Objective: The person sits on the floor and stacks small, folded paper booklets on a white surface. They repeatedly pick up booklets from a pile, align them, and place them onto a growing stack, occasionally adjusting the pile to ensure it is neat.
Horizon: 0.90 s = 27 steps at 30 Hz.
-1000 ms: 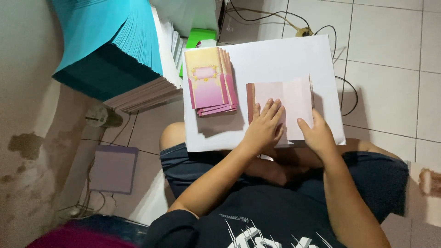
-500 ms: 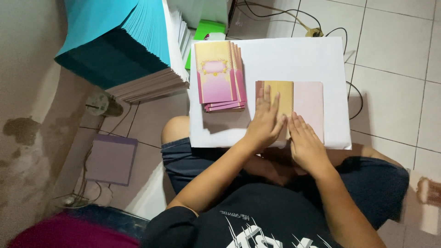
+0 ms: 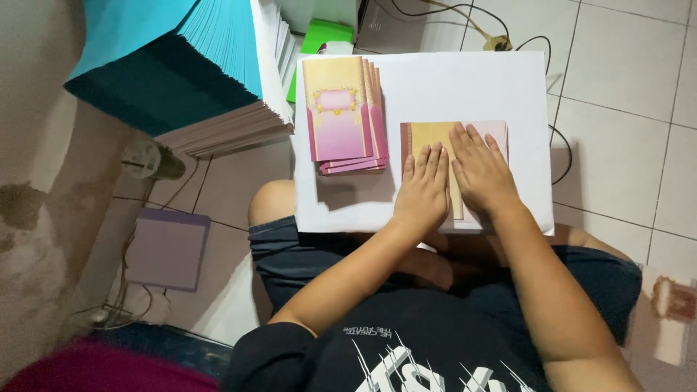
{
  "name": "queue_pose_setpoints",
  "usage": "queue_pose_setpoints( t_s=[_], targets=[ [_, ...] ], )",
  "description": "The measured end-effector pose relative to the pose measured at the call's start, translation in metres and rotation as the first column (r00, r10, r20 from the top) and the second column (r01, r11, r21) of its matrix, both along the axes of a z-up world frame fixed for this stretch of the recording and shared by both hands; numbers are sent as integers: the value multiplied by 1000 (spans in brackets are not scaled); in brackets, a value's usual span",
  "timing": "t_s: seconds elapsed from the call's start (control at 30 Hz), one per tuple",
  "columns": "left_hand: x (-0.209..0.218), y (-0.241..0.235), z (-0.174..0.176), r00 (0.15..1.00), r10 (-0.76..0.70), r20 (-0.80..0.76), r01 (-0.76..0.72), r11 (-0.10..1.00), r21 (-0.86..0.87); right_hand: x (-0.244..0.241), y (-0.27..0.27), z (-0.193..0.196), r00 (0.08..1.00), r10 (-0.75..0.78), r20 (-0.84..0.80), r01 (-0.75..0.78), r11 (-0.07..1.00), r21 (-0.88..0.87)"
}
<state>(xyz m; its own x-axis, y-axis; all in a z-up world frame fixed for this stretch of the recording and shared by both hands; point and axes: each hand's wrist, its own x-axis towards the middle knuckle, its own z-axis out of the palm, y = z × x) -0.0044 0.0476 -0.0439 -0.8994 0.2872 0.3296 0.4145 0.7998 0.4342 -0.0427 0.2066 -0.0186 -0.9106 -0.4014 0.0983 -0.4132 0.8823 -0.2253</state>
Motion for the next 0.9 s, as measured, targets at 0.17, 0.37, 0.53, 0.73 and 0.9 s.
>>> queue_pose_setpoints(
  t_s=[0.17, 0.37, 0.53, 0.73, 0.9],
  targets=[
    [-2, -2, 2, 998, -14, 57, 15, 1000, -16, 50, 0, -12, 999, 7, -41, -7, 1000, -12],
    [1, 1, -1, 998, -28, 58, 32, 997, -68, 33, 8, -12, 1000, -4, 9, 4, 1000, 7],
    [0, 0, -8, 999, -13, 37, 16, 998, -59, -16, 0, -6, 1000, -19, -11, 19, 1000, -8],
    [0, 3, -4, 1000, 3, 3, -2, 997, -80, 60, 10, -21, 983, -121, -136, 121, 993, -12],
    [11, -9, 13, 976, -213, -47, 208, 973, -97, 78, 23, -39, 925, -336, -176, 335, 942, -37]
  ],
)
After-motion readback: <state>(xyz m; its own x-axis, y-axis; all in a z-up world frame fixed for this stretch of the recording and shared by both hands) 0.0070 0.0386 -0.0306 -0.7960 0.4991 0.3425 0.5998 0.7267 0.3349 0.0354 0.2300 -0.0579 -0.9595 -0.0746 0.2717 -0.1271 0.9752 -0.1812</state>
